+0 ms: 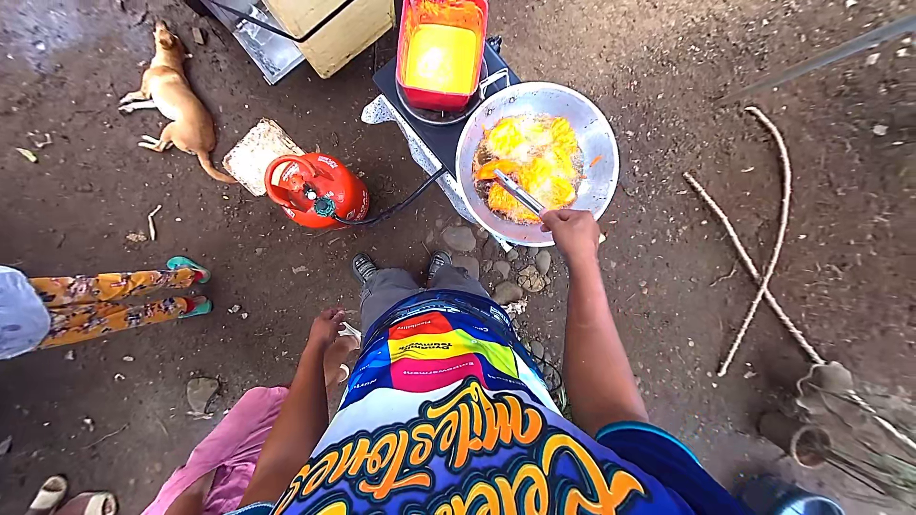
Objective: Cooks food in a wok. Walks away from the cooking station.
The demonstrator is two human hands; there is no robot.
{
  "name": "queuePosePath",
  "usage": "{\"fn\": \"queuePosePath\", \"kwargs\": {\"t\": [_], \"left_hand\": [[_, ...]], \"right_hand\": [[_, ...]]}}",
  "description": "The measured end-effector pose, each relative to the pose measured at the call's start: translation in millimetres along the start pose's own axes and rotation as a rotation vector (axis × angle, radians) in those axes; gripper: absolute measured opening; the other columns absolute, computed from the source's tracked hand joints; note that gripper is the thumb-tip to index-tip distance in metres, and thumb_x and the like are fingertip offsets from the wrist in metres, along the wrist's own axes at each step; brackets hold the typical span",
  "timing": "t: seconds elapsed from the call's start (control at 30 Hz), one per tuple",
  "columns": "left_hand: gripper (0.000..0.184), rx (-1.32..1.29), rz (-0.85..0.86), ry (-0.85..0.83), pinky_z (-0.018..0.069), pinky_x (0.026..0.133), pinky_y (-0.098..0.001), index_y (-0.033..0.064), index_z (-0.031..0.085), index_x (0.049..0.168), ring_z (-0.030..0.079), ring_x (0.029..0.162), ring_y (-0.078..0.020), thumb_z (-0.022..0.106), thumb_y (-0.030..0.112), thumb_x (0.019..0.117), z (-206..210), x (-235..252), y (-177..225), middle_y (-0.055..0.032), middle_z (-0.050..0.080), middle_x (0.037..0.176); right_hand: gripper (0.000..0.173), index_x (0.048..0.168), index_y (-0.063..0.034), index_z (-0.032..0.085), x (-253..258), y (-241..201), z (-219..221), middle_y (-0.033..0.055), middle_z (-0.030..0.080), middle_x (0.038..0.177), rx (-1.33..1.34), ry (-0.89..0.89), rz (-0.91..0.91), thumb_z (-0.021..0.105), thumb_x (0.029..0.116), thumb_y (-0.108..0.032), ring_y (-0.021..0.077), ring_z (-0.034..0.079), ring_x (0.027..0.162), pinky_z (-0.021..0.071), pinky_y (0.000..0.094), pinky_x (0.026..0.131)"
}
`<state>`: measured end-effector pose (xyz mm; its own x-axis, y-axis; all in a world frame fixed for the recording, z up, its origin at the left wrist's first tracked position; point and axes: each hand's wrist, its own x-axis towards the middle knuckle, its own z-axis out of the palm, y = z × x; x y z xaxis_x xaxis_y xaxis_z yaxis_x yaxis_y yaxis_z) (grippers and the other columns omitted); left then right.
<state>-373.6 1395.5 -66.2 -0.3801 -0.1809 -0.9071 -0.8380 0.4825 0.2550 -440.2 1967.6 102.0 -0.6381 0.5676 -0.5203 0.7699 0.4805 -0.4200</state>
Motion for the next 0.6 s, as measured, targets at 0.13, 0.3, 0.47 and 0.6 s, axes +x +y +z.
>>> {"fn": "queuePosePath", "kwargs": {"t": [0.13, 0.3, 0.47, 0.6], "left_hand": [[0.037, 0.019, 0.012, -0.013, 0.0561, 0.085, -0.0445, 0.0057, 0.057, 0.139, 0.069, 0.1, -0.0246, 0.05, 0.028, 0.1099, -3.3, 3.1, 11.1, -0.0152, 0.068, 0.123], [0.038, 0.024, 0.069, -0.002, 0.0575, 0.085, -0.0445, 0.0057, 0.058, 0.139, 0.071, 0.099, -0.0254, 0.051, 0.028, 0.1096, -11.9, 7.1, 25.7, -0.0157, 0.068, 0.124], [0.037, 0.045, 0.081, -0.009, 0.0569, 0.087, -0.0444, 0.0066, 0.058, 0.138, 0.07, 0.099, -0.0247, 0.052, 0.029, 0.109, -12.6, 12.9, 21.4, -0.015, 0.069, 0.123], [0.037, 0.029, 0.05, -0.02, 0.0564, 0.088, -0.046, 0.0053, 0.056, 0.139, 0.07, 0.103, -0.0265, 0.051, 0.027, 0.1094, -8.7, 11.3, 15.5, -0.0163, 0.068, 0.126]], "right_hand": [[0.038, 0.104, -0.0157, 0.081, -15.9, -12.9, 14.3, 0.0103, 0.077, 0.099, -0.068, -0.081, -0.031, 0.059, 0.1017, -0.047, 0.0359, 0.07, 0.1, 0.048, 0.0679, 0.091], [0.039, 0.118, -0.0196, 0.077, -28.8, -20.3, -7.8, 0.0175, 0.074, 0.111, -0.21, -0.08, -0.061, 0.06, 0.1009, -0.051, 0.0423, 0.068, 0.107, 0.0476, 0.0715, 0.091], [0.039, 0.131, -0.0112, 0.069, -19.3, -14.4, -18.7, 0.0182, 0.069, 0.125, -0.459, 0.151, -0.284, 0.071, 0.0955, -0.028, 0.0443, 0.065, 0.114, 0.0515, 0.0677, 0.089], [0.035, 0.129, -0.0067, 0.068, 0.8, -6.6, -0.5, 0.0196, 0.069, 0.121, -0.588, 0.225, -0.524, 0.07, 0.0961, -0.019, 0.0467, 0.065, 0.109, 0.0547, 0.0628, 0.081]]}}
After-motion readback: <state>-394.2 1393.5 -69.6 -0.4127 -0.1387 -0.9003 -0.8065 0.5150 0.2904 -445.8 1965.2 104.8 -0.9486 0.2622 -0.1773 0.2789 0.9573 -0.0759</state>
